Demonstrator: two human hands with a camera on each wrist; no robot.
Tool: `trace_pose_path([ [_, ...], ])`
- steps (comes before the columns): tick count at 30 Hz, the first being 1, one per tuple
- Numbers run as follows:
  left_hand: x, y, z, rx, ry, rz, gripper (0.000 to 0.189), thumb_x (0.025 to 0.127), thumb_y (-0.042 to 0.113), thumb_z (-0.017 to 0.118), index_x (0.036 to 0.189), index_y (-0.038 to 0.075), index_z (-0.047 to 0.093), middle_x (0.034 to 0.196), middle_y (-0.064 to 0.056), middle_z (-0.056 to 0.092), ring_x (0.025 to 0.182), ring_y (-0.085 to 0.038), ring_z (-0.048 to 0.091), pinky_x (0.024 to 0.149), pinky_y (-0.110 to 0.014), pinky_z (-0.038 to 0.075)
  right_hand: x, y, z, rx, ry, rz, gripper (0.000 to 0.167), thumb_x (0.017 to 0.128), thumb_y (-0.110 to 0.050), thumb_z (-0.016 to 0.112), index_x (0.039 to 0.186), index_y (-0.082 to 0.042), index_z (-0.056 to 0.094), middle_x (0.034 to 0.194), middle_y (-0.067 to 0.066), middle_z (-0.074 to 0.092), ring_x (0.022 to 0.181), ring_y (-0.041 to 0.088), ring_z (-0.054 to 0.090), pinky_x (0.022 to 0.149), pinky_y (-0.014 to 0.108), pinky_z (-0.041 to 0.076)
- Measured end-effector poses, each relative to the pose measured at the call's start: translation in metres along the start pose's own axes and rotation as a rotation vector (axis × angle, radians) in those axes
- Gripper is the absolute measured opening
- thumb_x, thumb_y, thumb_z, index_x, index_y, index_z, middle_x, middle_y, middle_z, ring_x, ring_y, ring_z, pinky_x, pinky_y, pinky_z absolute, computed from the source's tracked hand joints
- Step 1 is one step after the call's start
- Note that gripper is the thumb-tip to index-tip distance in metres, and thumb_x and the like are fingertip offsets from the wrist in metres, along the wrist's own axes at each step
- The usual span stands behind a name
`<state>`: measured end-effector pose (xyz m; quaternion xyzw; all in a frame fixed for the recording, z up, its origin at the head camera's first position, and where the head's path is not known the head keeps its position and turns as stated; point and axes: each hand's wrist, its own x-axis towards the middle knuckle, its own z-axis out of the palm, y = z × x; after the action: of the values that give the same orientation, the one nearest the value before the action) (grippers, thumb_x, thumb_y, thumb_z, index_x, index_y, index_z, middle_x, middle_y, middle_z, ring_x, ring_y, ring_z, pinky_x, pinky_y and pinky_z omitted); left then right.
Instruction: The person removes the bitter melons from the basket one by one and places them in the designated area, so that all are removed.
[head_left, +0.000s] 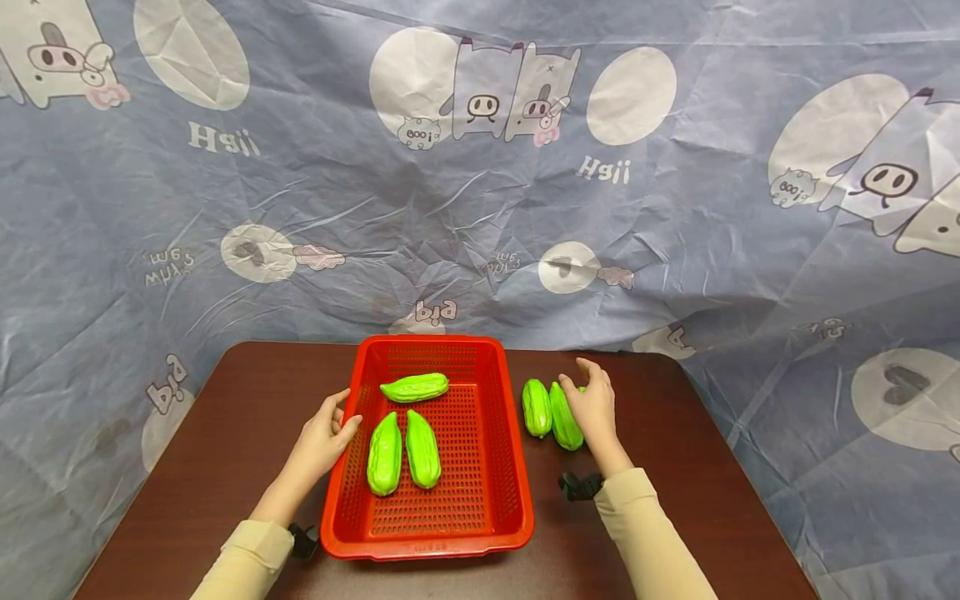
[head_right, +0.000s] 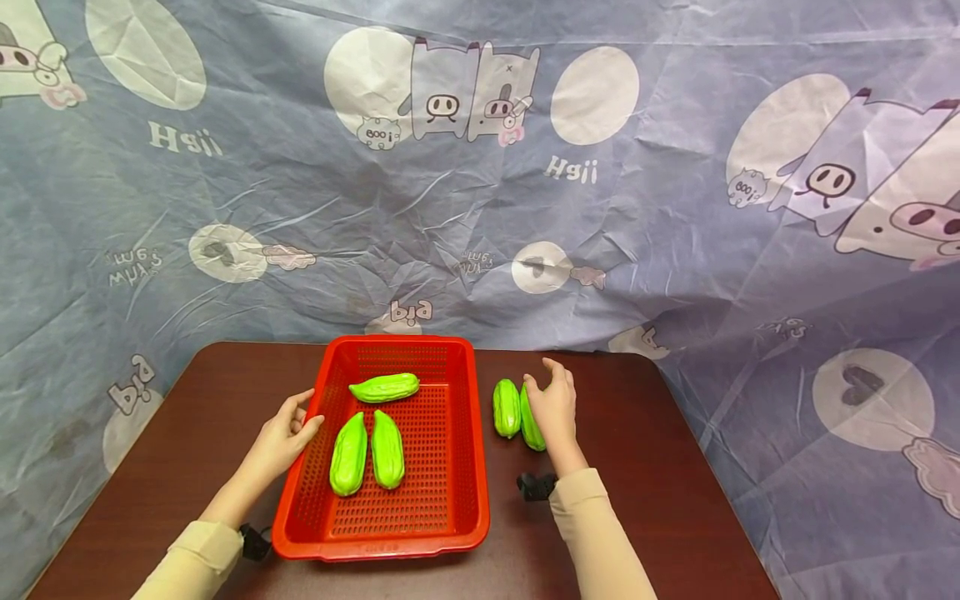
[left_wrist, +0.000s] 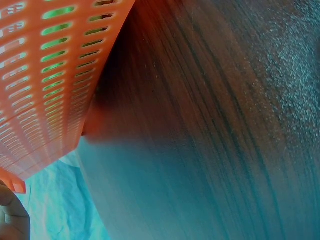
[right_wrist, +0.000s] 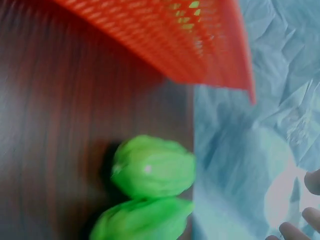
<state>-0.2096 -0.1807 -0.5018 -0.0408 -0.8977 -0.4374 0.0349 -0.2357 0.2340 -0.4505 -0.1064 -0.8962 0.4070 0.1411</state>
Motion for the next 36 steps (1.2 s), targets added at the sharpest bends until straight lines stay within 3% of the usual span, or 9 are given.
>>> trace_pose_path([
  [11, 0.0, 0.0, 0.0, -0.002, -0.001, 0.003, 0.056, 0.098, 0.02, 0.061, 0.147, 0.002, 0.039, 0.089, -0.008, 0.055, 0.072, -0.015, 0.049, 0.061, -0.025, 0.043, -0.005, -0.048, 0.006, 0.067, -0.03, -0.079, 0.053, 0.094, -0.03, 0.065, 0.139, -0.004, 0.051, 0.138, 0.017, 0.052, 0.128, 0.037, 0.048, 0.105, 0.053, 0.04],
  [20, 0.0, 0.0, 0.0, 0.001, 0.0, 0.002, 0.056, 0.098, 0.021, 0.06, 0.147, 0.002, 0.039, 0.089, -0.008, 0.055, 0.072, -0.015, 0.049, 0.061, -0.025, 0.042, -0.016, -0.081, 0.025, 0.09, -0.077, -0.125, 0.052, 0.093, -0.033, 0.067, 0.137, -0.007, 0.054, 0.136, 0.015, 0.055, 0.127, 0.033, 0.05, 0.104, 0.05, 0.042],
  [36, 0.0, 0.0, 0.0, 0.0, -0.001, -0.001, 0.057, 0.098, 0.02, 0.06, 0.147, 0.002, 0.039, 0.089, -0.008, 0.056, 0.072, -0.015, 0.05, 0.061, -0.026, 0.043, -0.041, -0.103, 0.078, 0.072, -0.199, -0.22, 0.053, 0.09, -0.033, 0.072, 0.132, -0.004, 0.058, 0.127, 0.017, 0.058, 0.12, 0.033, 0.055, 0.099, 0.048, 0.046],
])
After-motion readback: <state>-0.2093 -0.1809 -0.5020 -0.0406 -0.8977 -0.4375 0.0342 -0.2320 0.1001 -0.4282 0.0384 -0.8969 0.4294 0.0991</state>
